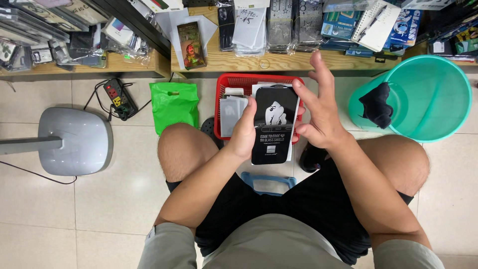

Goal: The person sorts through mobile phone screen protectors in a red basket, removes one from its sleeve, and then writes a list of models and prices in a spiral notebook by hand with a pen.

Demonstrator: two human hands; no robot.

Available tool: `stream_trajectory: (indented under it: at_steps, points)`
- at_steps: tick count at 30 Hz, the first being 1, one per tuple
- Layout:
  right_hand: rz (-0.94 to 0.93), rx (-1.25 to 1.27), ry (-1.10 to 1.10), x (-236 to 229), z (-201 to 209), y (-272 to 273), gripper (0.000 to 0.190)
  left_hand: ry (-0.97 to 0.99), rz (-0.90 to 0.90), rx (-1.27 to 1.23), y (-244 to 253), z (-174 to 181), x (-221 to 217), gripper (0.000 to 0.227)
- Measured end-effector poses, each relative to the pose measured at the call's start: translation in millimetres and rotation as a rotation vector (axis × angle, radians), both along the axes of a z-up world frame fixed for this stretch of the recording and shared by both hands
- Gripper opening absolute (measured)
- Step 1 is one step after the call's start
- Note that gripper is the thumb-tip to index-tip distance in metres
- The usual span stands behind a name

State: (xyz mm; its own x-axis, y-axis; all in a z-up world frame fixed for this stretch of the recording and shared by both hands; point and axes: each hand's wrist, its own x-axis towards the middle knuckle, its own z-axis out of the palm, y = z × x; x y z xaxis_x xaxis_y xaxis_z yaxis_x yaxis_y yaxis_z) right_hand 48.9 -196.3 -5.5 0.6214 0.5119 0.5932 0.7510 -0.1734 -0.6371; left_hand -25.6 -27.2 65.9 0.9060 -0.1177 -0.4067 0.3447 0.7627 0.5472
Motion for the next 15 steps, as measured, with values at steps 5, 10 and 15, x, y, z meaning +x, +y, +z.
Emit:
stream_trajectory:
  at_steps: [5, 10, 15]
  points:
    - [-0.072, -0.079, -0.06, -1, -4, 1, 0.084, 0.007, 0.0, -0.034, 1, -13, -4, 0.069]
    - [-0.116, -0.137, -0.137, -4, -12, 1, 0.087, -0.024, 0.047, -0.055, -1, -35, -6, 0.067]
    - [-0.122, -0.185, -0.184, -10, -13, 2, 0.085, -0.075, 0.06, 0.024, 10, -40, 0, 0.061]
